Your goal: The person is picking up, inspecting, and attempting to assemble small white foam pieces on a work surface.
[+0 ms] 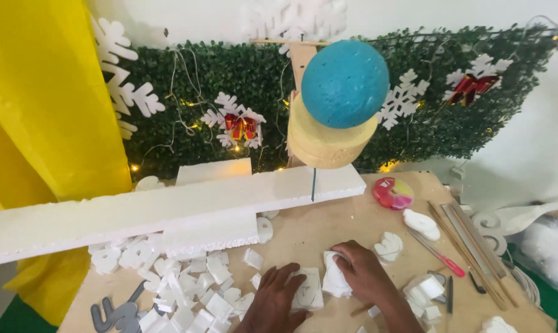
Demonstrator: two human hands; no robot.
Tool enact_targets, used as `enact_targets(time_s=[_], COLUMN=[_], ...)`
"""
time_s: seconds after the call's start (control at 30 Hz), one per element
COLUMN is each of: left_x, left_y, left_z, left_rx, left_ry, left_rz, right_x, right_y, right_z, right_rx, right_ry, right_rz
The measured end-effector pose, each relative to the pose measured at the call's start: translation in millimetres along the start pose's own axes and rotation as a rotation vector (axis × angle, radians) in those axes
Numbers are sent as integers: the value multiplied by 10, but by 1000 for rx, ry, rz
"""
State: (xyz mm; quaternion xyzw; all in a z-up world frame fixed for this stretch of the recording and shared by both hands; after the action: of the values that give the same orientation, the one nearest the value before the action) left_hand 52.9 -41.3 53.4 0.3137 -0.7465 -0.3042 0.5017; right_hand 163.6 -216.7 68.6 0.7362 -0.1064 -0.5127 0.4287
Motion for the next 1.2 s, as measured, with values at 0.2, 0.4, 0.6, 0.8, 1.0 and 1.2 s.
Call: enact_targets(time_s=[0.2,0.4,0.6,0.8,1.0,1.2], left_x=[-1,-40,186,139,145,30], left_y=[71,206,595,736,972,984], left_z=[-49,-63,-75,-122,-90,-53], left_rx=[23,48,74,227,395,436], left_ry=[-6,73,69,109,98,179], left_rz=[-17,56,197,215,258,266], right_x=[-61,-20,-349,-413,-450,-628], right_y=[-31,-149,-141,-83,-221,-359], right_z=[-10,-13,20,35,32,135], right_rx=[0,-11,-37,-31,-83,-180], right_ry=[44,213,253,132,259,191], right_rz=[3,-11,-62,-114,-51,-280])
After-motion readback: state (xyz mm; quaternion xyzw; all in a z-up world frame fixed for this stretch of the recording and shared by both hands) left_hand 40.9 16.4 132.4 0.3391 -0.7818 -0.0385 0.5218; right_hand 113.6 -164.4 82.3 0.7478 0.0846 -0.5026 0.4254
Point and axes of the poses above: each hand's wrist, its own z-axis away from the middle knuckle, its own y-axis out of the back of the hand, x = y × z, the point moved 9 cm from there along -z, towards the middle knuckle, and after that the axes turned 15 degrees about y, right-handed, at the moved point
